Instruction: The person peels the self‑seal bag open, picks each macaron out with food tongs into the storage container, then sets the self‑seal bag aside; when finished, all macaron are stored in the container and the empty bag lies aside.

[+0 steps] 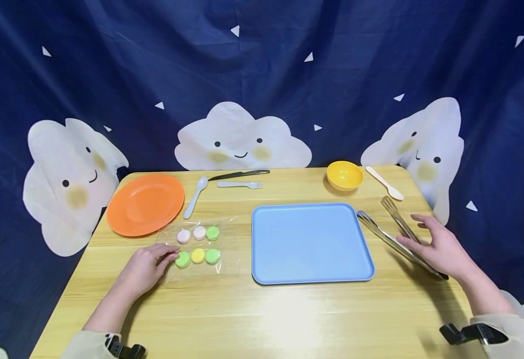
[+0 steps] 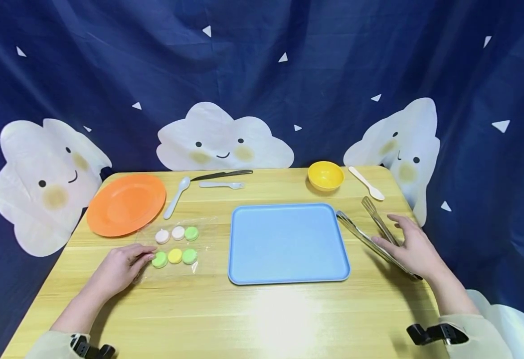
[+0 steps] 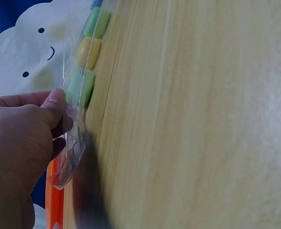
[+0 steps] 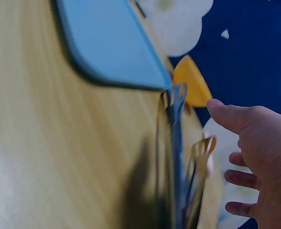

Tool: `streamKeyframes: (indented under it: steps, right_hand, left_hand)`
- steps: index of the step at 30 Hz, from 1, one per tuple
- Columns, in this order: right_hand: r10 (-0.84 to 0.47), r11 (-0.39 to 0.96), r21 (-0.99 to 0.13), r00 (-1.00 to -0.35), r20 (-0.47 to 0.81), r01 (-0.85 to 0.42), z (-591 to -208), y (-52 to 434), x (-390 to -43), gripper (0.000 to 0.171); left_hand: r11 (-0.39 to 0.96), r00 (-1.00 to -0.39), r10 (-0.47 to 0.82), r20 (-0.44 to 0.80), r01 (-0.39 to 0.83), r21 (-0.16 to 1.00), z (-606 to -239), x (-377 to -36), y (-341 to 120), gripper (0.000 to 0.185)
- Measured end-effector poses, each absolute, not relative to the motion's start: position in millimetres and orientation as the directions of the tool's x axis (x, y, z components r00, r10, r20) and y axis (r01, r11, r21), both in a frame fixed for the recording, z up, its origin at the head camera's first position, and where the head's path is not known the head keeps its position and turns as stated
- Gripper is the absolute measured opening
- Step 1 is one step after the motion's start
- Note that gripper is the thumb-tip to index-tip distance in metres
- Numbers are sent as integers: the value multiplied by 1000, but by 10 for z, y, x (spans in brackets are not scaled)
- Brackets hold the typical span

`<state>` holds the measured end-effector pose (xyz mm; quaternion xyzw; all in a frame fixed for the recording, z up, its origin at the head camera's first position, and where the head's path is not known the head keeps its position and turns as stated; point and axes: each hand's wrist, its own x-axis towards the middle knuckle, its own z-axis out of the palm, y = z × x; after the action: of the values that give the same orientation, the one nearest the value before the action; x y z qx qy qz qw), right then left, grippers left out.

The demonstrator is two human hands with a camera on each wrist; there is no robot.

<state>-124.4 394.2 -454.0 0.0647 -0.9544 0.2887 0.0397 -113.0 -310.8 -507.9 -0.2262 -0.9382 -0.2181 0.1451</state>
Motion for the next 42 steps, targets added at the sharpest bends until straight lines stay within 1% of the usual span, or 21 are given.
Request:
streamKeyframes:
  steps: [4,9,12,14,16,19,23,26,29,34,37,42]
  right_hand:
    - [-70,828,-549,-993,100,-114,-4708,3989,-1228,92]
    - [-40,834,-542,-991,129,-104,-4886,3969,-1223,103]
    - [-20,836,-539,-988,150,-98,-4961,3948,-1227,96]
    - [-11,846,-524,-984,175,-102,-5000,3940,-1225,83]
    - [-3,851,-514,-981,192,-103,-5035,3938,-1220,71]
    - [8,858,-504,-979,204,-98,-5075,3934,-1212,63]
    - [21,862,-500,-978,206,-87,-5098,3942,-1196,65]
    - [28,858,-507,-978,208,-83,-5103,3957,-1181,61]
    - [47,850,-523,-979,199,-65,-5098,3972,-1175,57]
    - [70,829,-558,-982,175,-41,-5026,3967,-1166,57]
    - [58,822,-567,-982,180,-56,-4953,3929,-1157,56]
    - [10,808,-578,-978,208,-115,-4790,3795,-1162,55]
  left_hand:
    - [782,-836,389,387,522,341,-5067,-1128,-3111,22]
    - [791,-820,430,379,544,280,-5030,-1123,-3114,25]
    - [809,-827,446,343,536,241,-5001,-1116,-3107,27]
    - [815,-831,451,326,532,229,-4979,-1108,-3098,27]
    - [819,-834,447,324,527,227,-4966,-1103,-3087,24]
    - [820,-835,428,346,520,240,-4954,-1096,-3072,18]
    - [823,-841,397,367,503,263,-4949,-1099,-3052,16]
    - [829,-851,381,363,488,274,-4948,-1099,-3038,14]
    - [841,-871,350,346,455,294,-4948,-1097,-3027,11]
    - [859,-904,274,328,383,338,-4958,-1096,-3017,6]
    - [858,-907,249,341,370,357,-4970,-1094,-3022,7]
    - [854,-890,238,388,382,353,-4990,-1082,-3048,9]
